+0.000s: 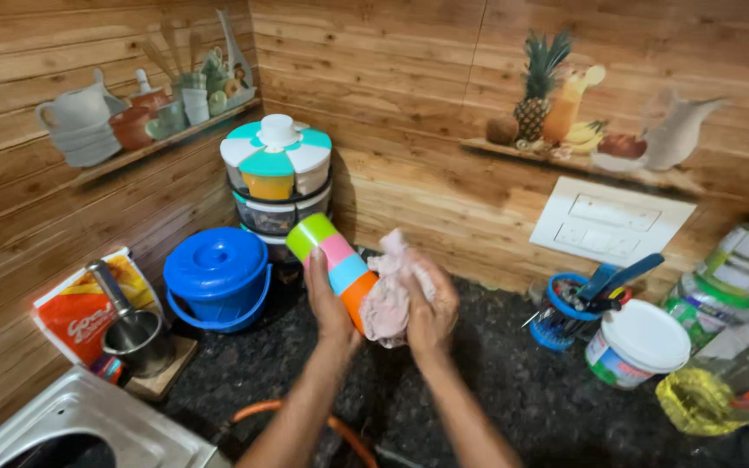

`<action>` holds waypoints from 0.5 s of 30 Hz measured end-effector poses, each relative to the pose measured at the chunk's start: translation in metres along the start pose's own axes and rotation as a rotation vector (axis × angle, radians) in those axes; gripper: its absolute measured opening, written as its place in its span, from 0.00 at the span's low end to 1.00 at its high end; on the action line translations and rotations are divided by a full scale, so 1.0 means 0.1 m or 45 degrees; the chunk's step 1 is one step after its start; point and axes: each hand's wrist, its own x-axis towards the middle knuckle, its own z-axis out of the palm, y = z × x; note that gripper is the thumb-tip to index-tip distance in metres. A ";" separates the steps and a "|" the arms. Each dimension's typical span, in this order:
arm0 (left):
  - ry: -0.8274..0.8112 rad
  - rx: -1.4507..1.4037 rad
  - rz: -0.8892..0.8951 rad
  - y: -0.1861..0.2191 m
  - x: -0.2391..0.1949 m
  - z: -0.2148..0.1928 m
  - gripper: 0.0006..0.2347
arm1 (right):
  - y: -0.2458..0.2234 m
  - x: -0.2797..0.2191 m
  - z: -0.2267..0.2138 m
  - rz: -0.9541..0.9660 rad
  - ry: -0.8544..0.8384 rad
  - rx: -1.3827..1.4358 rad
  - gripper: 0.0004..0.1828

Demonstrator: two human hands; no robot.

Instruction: The person organizes a multi-tiered rotating container on the kitchen counter, then wipes the countertop and various items including a blue bucket, a small white cup, a metal cup, and a stack of colorful plastic cups using a cloth. The person also moves a packet of Gold Duster and a knife block during the cleaning process.

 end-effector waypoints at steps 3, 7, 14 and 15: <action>0.133 -0.149 -0.014 -0.14 0.03 0.13 0.21 | 0.08 0.17 0.20 0.230 0.416 0.469 0.16; 0.214 0.247 0.546 -0.12 0.16 0.22 0.26 | 0.08 0.00 0.26 0.850 0.352 0.845 0.20; 0.090 1.467 1.120 -0.07 0.23 0.13 0.32 | 0.02 -0.21 0.14 0.849 0.220 0.625 0.17; -0.002 1.584 1.161 -0.09 0.20 0.05 0.30 | -0.04 -0.14 0.12 0.513 0.219 0.309 0.17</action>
